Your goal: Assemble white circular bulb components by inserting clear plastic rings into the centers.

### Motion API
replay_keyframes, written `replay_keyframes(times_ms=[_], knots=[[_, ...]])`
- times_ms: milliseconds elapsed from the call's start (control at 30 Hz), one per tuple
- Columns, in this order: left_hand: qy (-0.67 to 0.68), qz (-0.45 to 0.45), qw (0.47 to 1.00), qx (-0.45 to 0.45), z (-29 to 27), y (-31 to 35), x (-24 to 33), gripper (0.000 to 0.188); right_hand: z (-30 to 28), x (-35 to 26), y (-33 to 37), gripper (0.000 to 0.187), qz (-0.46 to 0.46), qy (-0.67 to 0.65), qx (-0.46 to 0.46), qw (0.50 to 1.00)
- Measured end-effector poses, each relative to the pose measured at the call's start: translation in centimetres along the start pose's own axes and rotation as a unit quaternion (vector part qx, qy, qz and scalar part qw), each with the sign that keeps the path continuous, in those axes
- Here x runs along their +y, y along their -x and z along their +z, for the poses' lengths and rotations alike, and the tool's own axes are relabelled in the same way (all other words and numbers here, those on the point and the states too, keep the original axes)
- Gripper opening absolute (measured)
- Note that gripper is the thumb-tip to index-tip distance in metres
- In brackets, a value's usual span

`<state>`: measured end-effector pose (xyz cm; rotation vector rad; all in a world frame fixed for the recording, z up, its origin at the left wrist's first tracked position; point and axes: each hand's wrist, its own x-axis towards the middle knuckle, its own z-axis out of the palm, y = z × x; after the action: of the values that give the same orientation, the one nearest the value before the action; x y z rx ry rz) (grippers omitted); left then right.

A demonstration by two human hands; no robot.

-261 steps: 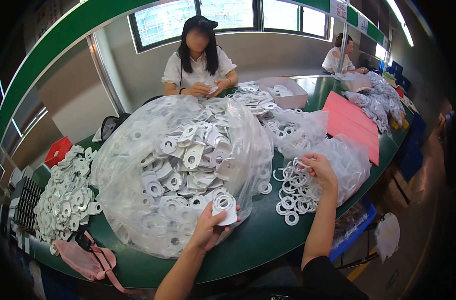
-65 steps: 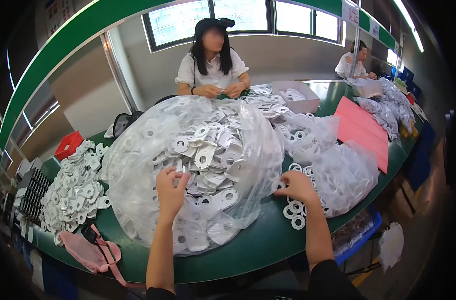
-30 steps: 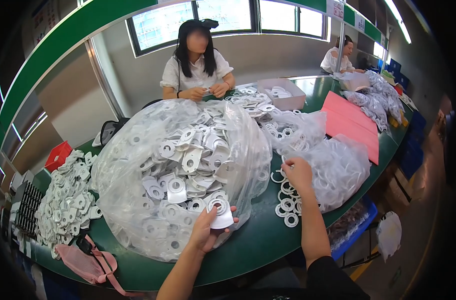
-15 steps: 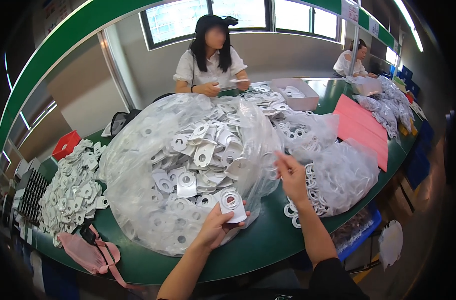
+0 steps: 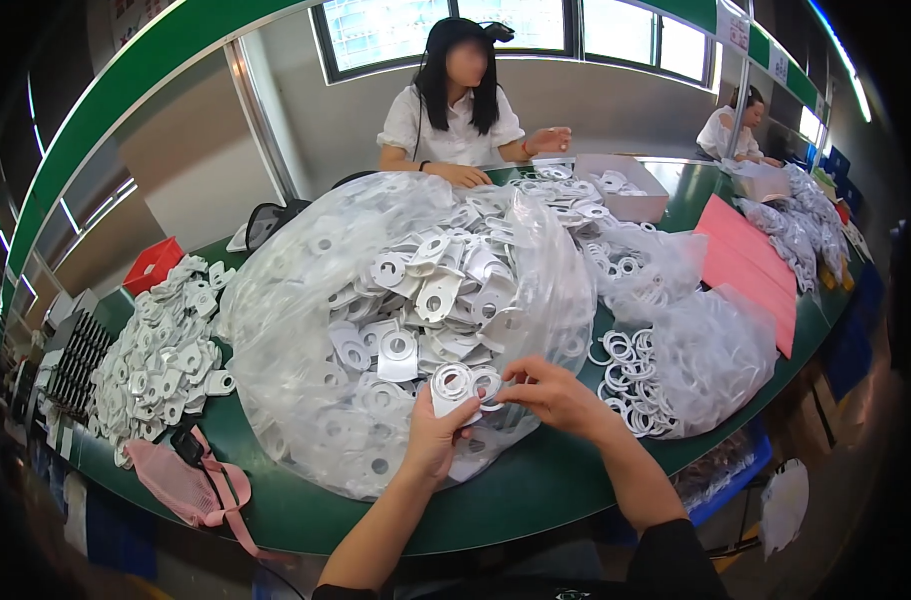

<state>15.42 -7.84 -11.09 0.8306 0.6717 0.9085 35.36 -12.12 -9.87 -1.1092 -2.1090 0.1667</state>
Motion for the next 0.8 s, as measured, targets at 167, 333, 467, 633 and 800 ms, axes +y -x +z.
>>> replay_keyframes(times_ms=[167, 333, 467, 633, 800], knots=[[-0.027, 0.031, 0.999, 0.022, 0.0, 0.2, -0.4, 0.039, 1.1, -1.5, -0.7, 0.019, 0.226, -0.304, 0.087, 0.921], [-0.089, 0.027, 0.996, -0.009, 0.3, 0.4, -0.9, 0.046, 2.1, 0.0, 0.0, 0.016, 0.35, -0.367, 0.1, 0.856], [-0.026, -0.055, 0.992, -0.109, 0.4, 0.6, -0.7, 0.045, 1.6, 0.3, 0.2, 0.012, 0.298, -0.285, 0.163, 0.897], [-0.051, -0.101, 0.979, -0.17, 0.6, 0.9, -0.6, 0.05, 0.6, -0.8, -0.3, 0.014, 0.261, -0.225, 0.093, 0.934], [-0.107, -0.108, 0.965, -0.212, 0.5, 0.8, -0.9, 0.052, 0.7, -0.4, -0.1, 0.01, 0.206, -0.161, 0.049, 0.964]])
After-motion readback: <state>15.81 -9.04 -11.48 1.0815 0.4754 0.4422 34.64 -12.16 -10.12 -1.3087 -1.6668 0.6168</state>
